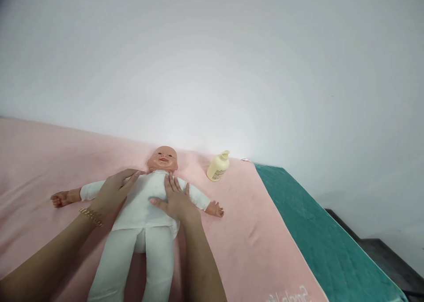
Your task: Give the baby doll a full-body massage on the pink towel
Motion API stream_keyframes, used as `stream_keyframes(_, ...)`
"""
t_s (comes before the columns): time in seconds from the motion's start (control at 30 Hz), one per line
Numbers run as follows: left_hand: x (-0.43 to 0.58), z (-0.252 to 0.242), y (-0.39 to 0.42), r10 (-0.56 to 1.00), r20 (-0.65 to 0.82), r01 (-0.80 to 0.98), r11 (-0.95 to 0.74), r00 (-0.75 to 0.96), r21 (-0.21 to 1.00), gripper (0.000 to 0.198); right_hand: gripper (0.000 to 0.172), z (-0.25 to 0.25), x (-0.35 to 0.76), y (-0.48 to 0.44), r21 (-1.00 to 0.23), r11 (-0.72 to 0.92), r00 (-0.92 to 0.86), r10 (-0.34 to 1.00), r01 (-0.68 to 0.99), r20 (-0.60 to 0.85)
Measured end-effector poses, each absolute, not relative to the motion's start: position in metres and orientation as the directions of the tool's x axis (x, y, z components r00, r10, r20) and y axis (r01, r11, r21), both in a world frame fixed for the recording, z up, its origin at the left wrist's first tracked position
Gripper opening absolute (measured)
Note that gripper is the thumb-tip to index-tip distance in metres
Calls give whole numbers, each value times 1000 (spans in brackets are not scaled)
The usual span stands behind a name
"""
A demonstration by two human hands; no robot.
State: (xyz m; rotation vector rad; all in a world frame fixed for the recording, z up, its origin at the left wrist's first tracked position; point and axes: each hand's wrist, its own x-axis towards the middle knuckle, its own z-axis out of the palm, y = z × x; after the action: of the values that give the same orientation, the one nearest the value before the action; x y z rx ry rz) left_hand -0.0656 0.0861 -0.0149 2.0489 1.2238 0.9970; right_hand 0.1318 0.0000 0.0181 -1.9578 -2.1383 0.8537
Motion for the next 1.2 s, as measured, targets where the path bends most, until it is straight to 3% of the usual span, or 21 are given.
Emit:
stream_keyframes(0.1,-62,-7,76,811,288,330,-493,509,805,48,87,19,144,2,-442,-53,-112,934,895,-339)
stream_keyframes(0.23,-50,2,53,414,303,4,-595,858,804,34,84,24,157,0,-394,-127,-32,927,910,-373)
stream_keyframes(0.3,-45,2,45,241,304,-89,-632,922,770,28,83,26,163,-1,-368,-157,1,920,916,-391)
stream_keyframes(0.37,-43,-1,41,188,290,-87,-683,938,725,28,81,27,168,-3,-352,-175,16,912,919,-410)
stream_keyframes(0.57,-47,-17,53,307,323,25,-759,896,651,36,81,26,175,-4,-363,-169,4,911,916,-413)
stream_keyframes(0.7,-47,-30,66,494,367,243,-798,788,551,42,84,25,175,-3,-377,-171,-1,910,910,-415)
stream_keyframes(0.8,-47,-38,73,550,382,322,-794,743,515,45,85,24,175,-3,-379,-179,5,909,908,-418)
stream_keyframes(1.07,-57,-44,94,751,432,557,-661,500,504,45,83,42,161,-13,-349,-184,37,921,919,-389)
stream_keyframes(1.2,-62,-45,101,799,404,688,-594,445,417,41,84,57,132,-27,-404,-7,-136,937,915,-323)
